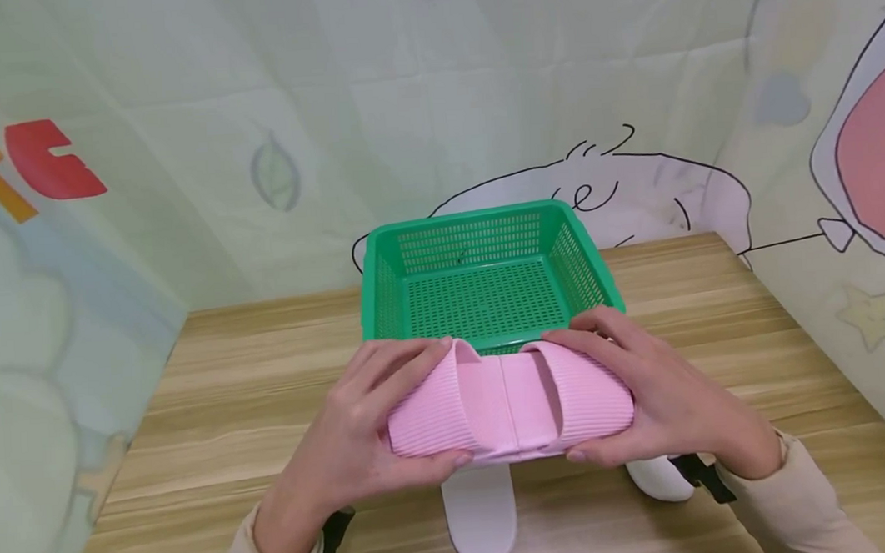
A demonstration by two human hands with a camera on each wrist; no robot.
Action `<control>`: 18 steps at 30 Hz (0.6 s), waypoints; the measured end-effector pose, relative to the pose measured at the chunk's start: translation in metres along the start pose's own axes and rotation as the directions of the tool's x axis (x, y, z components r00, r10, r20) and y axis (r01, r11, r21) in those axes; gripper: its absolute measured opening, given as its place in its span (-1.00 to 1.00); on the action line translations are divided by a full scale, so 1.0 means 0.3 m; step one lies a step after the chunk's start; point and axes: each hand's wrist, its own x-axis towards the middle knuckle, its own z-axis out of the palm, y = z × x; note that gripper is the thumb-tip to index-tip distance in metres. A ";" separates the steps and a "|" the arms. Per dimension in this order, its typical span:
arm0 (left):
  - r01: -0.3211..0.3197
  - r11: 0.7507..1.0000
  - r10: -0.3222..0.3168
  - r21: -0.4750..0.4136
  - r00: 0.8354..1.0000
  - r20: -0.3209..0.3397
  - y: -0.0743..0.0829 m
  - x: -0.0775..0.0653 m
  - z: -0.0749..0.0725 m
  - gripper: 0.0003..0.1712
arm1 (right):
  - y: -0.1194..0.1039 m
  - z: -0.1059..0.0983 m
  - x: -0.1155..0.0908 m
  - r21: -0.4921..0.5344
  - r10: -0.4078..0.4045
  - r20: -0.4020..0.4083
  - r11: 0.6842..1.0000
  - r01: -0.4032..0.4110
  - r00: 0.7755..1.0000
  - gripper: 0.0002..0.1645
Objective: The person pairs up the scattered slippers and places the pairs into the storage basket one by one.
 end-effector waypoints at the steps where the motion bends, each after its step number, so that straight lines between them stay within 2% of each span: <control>1: 0.006 1.000 -0.006 -0.002 1.000 0.003 0.001 0.001 0.000 -0.02 | 0.001 0.000 0.001 -0.002 0.002 0.001 1.000 -0.002 1.000 0.20; 11: -0.013 1.000 0.013 0.001 1.000 -0.007 0.008 0.015 0.009 -0.03 | -0.002 0.005 0.013 0.000 -0.018 -0.010 1.000 0.018 1.000 0.19; 18: -0.053 0.999 0.053 0.009 0.998 -0.038 0.011 0.022 0.016 -0.07 | -0.003 0.012 0.018 -0.031 -0.022 -0.018 0.999 0.021 1.000 0.19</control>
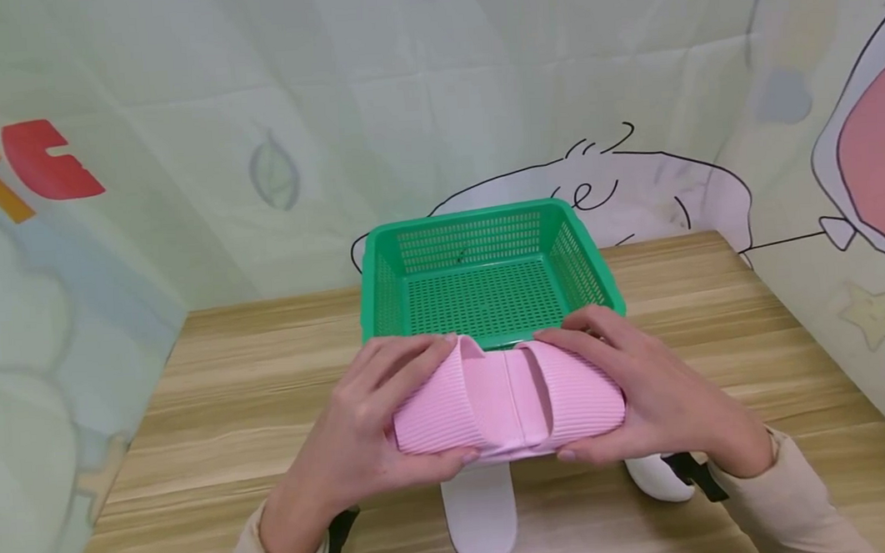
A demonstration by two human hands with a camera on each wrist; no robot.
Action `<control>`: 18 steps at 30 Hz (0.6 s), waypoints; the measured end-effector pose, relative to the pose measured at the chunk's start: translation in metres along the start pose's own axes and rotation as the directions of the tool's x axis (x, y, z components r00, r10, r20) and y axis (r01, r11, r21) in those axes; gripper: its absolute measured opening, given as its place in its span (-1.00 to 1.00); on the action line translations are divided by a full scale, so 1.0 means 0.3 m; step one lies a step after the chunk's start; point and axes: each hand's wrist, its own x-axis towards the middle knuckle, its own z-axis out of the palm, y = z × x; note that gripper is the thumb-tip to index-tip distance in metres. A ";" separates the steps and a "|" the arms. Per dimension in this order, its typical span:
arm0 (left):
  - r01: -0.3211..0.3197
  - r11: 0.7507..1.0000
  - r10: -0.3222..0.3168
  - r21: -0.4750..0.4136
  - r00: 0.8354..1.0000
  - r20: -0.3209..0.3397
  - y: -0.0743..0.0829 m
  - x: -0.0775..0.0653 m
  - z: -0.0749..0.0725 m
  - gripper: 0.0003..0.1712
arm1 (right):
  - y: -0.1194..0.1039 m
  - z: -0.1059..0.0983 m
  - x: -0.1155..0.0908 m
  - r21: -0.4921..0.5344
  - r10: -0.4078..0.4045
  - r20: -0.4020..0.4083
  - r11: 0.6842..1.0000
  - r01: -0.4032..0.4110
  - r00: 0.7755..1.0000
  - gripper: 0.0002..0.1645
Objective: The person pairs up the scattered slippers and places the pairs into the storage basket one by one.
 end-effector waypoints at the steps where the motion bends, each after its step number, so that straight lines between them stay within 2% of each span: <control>1: -0.003 1.000 0.003 0.001 1.000 -0.002 0.000 0.001 0.001 -0.07 | -0.001 0.001 0.001 -0.006 -0.001 -0.002 1.000 0.001 1.000 0.19; 18: -0.019 1.000 0.019 0.016 1.000 -0.009 0.002 0.007 0.017 -0.07 | -0.008 0.008 0.014 -0.056 -0.029 -0.020 0.998 0.028 0.999 0.17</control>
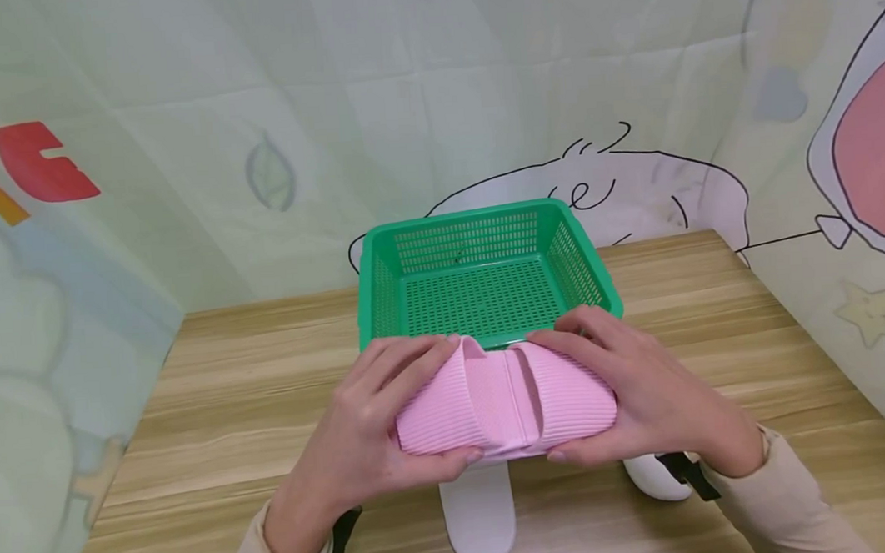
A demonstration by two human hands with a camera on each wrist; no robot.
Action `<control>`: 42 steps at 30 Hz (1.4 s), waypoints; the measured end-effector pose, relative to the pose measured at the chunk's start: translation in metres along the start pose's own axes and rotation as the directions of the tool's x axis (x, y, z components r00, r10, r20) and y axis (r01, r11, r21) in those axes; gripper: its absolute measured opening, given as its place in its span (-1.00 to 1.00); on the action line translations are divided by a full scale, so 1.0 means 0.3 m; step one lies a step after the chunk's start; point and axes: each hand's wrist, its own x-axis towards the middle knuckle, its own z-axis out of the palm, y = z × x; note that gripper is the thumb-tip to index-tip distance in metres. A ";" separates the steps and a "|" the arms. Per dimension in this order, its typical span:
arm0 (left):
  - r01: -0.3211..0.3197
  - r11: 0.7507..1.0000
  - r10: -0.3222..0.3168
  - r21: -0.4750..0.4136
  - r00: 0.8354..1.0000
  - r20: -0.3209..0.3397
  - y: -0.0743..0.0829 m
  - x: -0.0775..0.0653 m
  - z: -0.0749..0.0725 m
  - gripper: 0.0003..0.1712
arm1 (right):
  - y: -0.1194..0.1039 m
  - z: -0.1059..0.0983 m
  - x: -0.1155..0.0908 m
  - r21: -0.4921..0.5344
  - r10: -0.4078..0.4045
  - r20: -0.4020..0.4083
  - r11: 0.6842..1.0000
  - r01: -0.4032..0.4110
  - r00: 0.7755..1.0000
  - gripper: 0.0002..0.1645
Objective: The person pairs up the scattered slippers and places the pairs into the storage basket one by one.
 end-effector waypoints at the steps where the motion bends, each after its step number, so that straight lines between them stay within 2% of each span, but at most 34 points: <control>1: -0.003 1.000 0.003 0.001 1.000 -0.003 0.000 0.001 0.001 -0.07 | -0.001 0.000 0.000 -0.001 0.001 0.001 1.000 -0.001 1.000 0.17; 8: -0.066 0.998 0.066 0.009 0.996 -0.055 -0.001 0.013 0.018 -0.11 | -0.010 0.003 -0.004 0.004 0.003 0.001 1.000 -0.003 1.000 0.17; 17: -0.107 0.994 0.110 0.034 0.991 -0.078 0.007 0.022 0.041 -0.11 | -0.020 0.006 -0.003 -0.003 -0.020 -0.017 1.000 0.020 1.000 0.15; 23: -0.085 0.996 0.086 0.034 0.995 -0.058 0.010 0.011 0.054 -0.11 | -0.028 0.014 0.001 0.001 -0.028 0.005 1.000 0.028 1.000 0.14; 32: -0.098 0.992 0.103 0.082 0.993 -0.060 0.018 -0.004 0.091 -0.06 | -0.020 0.033 0.001 0.029 -0.085 0.009 0.996 0.084 0.996 0.11; 38: -0.092 0.994 0.098 0.064 0.990 -0.097 0.019 0.000 0.090 -0.14 | -0.015 0.040 -0.005 0.064 -0.098 -0.019 0.993 0.099 0.995 0.12; 42: -0.086 0.994 0.093 0.068 0.990 -0.105 0.023 0.003 0.086 -0.18 | -0.018 0.040 -0.003 0.071 -0.103 -0.010 0.992 0.104 0.995 0.14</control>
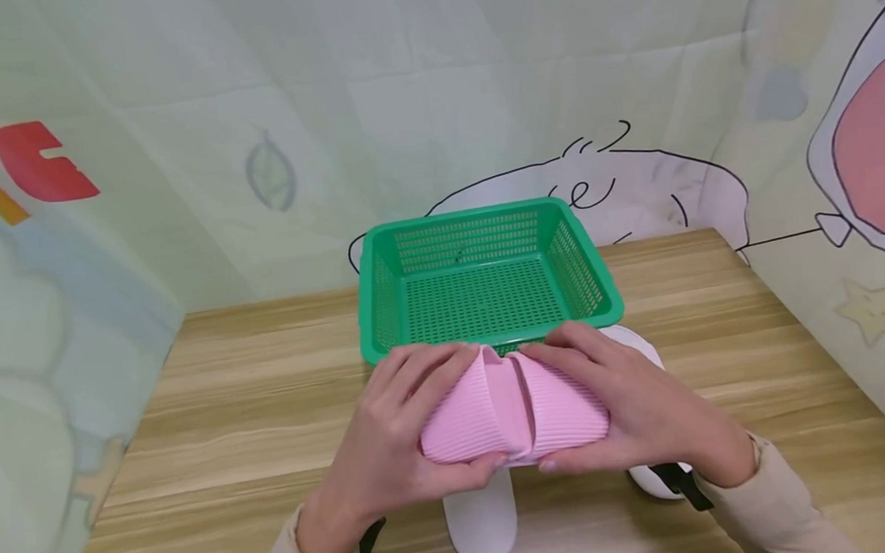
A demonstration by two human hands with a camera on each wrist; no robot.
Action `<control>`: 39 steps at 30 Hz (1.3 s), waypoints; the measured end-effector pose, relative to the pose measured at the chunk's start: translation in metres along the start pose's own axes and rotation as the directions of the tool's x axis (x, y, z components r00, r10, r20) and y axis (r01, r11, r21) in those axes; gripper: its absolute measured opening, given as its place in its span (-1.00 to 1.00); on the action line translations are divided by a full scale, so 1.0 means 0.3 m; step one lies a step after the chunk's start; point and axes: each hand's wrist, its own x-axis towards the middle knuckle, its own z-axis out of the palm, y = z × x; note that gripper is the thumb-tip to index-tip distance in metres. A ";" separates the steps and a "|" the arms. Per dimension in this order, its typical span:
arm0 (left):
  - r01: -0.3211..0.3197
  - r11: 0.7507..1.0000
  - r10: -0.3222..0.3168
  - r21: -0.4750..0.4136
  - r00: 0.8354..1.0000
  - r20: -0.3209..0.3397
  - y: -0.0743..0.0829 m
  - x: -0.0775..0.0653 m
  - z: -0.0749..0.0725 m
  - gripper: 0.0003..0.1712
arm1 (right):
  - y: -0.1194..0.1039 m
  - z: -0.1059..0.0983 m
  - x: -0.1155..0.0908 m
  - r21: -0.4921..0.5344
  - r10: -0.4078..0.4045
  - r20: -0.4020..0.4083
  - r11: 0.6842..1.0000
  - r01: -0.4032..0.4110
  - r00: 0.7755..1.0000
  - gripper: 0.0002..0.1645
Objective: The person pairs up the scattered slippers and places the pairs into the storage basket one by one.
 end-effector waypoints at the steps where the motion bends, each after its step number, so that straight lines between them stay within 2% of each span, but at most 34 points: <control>1: 0.000 1.000 0.000 0.005 1.000 -0.002 0.001 0.000 0.000 -0.18 | -0.001 0.000 0.001 0.002 0.000 0.005 1.000 0.000 1.000 0.14; 7: -0.031 0.999 0.031 0.034 0.999 -0.022 0.003 0.001 0.014 -0.20 | -0.001 -0.001 -0.004 0.025 0.018 0.043 1.000 -0.019 0.999 0.19; 10: -0.023 0.999 0.023 0.038 1.000 -0.010 0.002 -0.003 0.019 -0.18 | -0.001 -0.001 -0.007 0.049 0.041 0.070 0.998 -0.045 0.997 0.22; 17: 0.009 0.999 -0.009 0.050 1.000 0.016 0.001 -0.013 0.016 -0.12 | 0.000 -0.001 -0.013 0.040 0.094 0.106 0.994 -0.099 0.990 0.23; 23: 0.048 0.997 -0.052 0.053 0.996 0.069 -0.003 -0.024 0.010 -0.09 | 0.006 -0.003 -0.012 -0.003 0.072 0.079 0.997 -0.072 0.994 0.17; 26: 0.070 0.996 -0.075 0.051 0.992 0.101 -0.011 -0.033 0.002 -0.09 | 0.012 -0.003 -0.015 -0.025 0.057 0.056 0.998 -0.055 0.997 0.16; 32: 0.125 0.991 -0.132 0.057 0.980 0.151 -0.026 -0.056 -0.016 -0.09 | 0.025 -0.014 -0.040 -0.061 0.122 0.065 0.991 -0.118 0.990 0.18; 39: 0.159 0.983 -0.173 0.089 0.967 0.187 -0.044 -0.095 -0.035 -0.05 | 0.034 -0.034 -0.059 -0.065 0.143 0.072 0.988 -0.138 0.987 0.19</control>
